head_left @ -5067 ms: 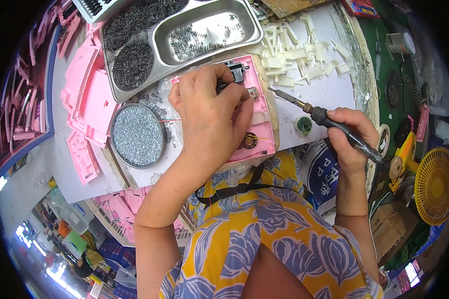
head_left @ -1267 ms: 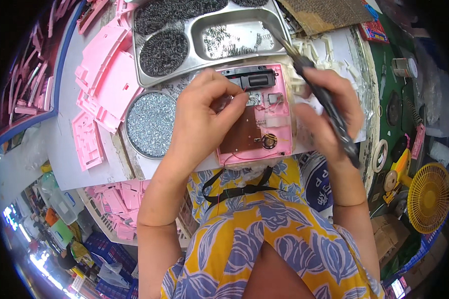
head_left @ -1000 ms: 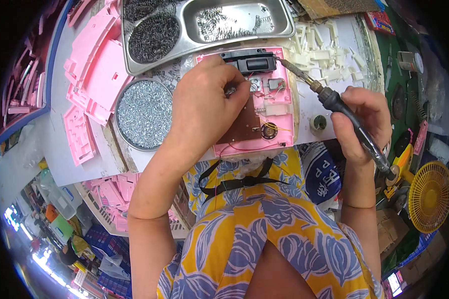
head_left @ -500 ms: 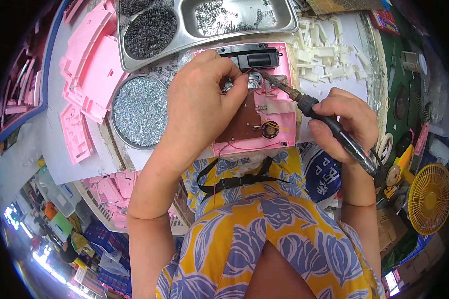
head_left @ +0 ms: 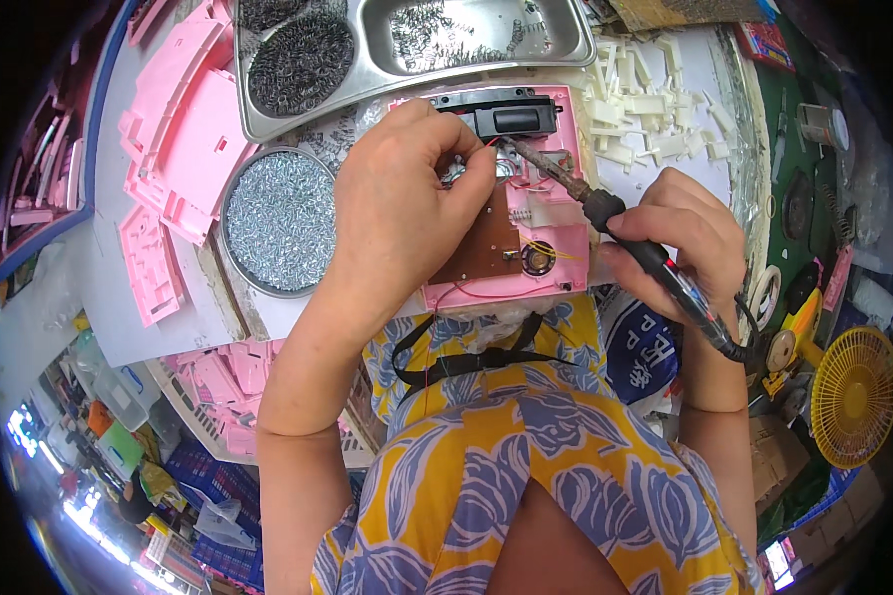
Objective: Assembling electronic components and screws into a pink toy casing at a factory workbench.
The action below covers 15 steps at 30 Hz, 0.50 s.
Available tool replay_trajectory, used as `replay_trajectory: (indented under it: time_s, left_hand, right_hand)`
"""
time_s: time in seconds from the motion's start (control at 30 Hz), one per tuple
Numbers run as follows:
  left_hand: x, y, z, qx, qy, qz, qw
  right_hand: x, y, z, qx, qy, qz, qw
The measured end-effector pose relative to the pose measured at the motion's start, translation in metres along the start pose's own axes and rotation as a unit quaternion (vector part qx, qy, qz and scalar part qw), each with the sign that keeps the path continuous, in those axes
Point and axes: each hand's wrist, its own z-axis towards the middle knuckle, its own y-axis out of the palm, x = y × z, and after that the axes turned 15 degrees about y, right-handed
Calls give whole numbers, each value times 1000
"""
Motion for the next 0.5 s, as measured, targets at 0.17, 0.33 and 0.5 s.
replay_trajectory:
  time_s: [0.17,0.33,0.5]
  left_hand:
    - [1,0,0,5,3,2,1000]
    - [-1,3,-1,8,6,14,1000]
    - [0,2,0,5,4,21,1000]
  right_hand:
    - [-7,-6,-3,5,44,23,999]
    - [-4,-7,-1,-11,75,13,997]
    - [-3,-3,5,-20,70,15,997]
